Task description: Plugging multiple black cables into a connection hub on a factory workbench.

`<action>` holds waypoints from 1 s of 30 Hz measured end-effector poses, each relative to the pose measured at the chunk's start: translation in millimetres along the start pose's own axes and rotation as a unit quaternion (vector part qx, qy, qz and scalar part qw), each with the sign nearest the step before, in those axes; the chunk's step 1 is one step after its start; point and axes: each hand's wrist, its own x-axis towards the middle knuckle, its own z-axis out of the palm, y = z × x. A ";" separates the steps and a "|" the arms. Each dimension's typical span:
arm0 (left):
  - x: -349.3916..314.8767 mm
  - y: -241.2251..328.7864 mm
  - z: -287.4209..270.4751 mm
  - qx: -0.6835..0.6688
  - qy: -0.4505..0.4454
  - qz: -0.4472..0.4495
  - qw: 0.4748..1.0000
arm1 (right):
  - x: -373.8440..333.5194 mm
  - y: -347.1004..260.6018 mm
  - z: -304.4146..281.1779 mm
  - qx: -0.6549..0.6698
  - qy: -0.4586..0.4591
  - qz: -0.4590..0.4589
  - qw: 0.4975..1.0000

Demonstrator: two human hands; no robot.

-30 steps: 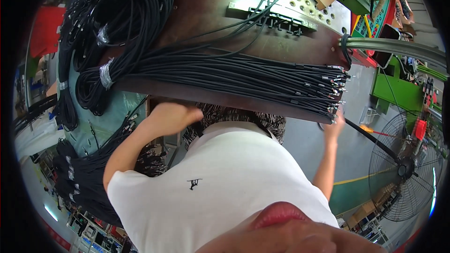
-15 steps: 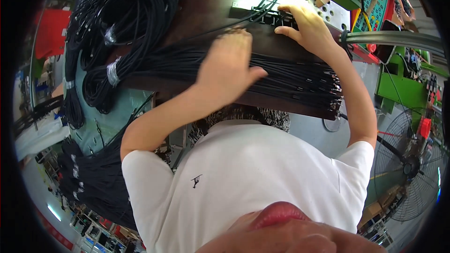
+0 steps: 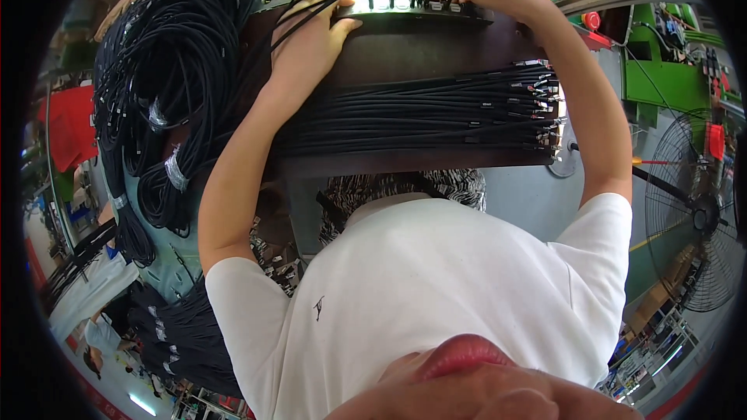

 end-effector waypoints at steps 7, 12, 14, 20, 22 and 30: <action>13.1 -2.9 -4.8 -0.115 -0.042 -0.039 0.992 | -10.5 11.3 -3.8 -0.010 0.046 -0.036 0.998; -2.3 -6.5 -5.3 -0.077 -0.031 0.026 0.996 | -17.5 11.8 12.2 0.045 0.153 -0.051 0.986; -28.7 3.4 -35.3 -0.071 -0.141 -0.013 0.987 | -51.1 41.0 26.2 -0.018 0.276 -0.155 0.948; -83.7 -7.8 -70.6 0.116 -0.105 0.157 0.975 | -229.3 157.3 71.2 0.174 0.413 0.135 0.884; -80.3 -7.1 -71.6 0.092 -0.127 0.168 0.973 | -219.1 164.2 99.4 -0.040 0.456 0.175 0.872; -63.1 -32.0 -84.4 -0.268 -0.200 -0.057 0.941 | -174.6 36.2 168.3 -0.084 0.449 -0.187 0.870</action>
